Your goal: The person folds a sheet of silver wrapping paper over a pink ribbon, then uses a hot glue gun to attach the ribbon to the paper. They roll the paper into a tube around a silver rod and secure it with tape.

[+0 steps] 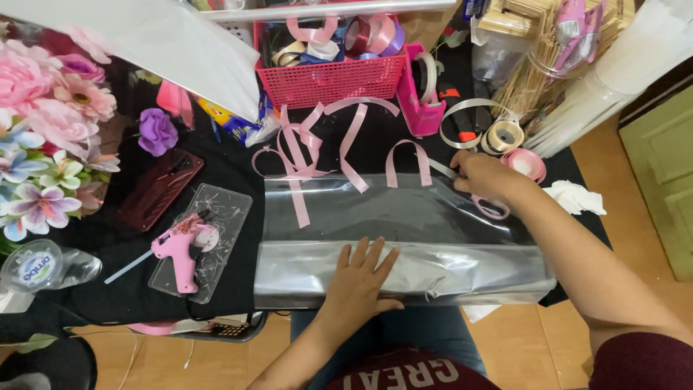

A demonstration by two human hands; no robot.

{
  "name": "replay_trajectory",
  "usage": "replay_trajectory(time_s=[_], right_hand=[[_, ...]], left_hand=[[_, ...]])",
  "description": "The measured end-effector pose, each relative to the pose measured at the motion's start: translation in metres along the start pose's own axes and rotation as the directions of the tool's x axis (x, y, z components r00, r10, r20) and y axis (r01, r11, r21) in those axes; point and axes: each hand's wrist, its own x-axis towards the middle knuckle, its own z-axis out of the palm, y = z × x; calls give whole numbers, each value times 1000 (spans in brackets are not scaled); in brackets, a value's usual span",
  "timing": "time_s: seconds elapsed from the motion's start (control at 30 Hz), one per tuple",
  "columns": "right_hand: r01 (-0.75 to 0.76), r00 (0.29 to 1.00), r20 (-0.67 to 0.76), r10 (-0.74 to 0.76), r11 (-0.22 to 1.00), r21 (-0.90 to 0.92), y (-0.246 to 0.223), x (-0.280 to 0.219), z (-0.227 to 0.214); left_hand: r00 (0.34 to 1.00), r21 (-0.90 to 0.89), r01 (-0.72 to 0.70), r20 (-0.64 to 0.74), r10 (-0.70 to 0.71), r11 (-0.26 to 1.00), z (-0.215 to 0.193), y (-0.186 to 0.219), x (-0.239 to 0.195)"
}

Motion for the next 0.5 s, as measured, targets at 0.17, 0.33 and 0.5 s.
replay_trajectory(time_s=[0.17,0.33,0.5], right_hand=[[50,998,-46,-43,987,152,26,17,4],[60,988,-152,4,909,412,25,-16,-34],[270,927,-367,-79,820,505,37,-46,-61]], left_hand=[[999,-34,-9,-35,8,999,2,0,-3],[999,-5,3,-42,-3,1000,-3,1,-3],[999,-28,1,-46,-3,1000,-4,4,-3]])
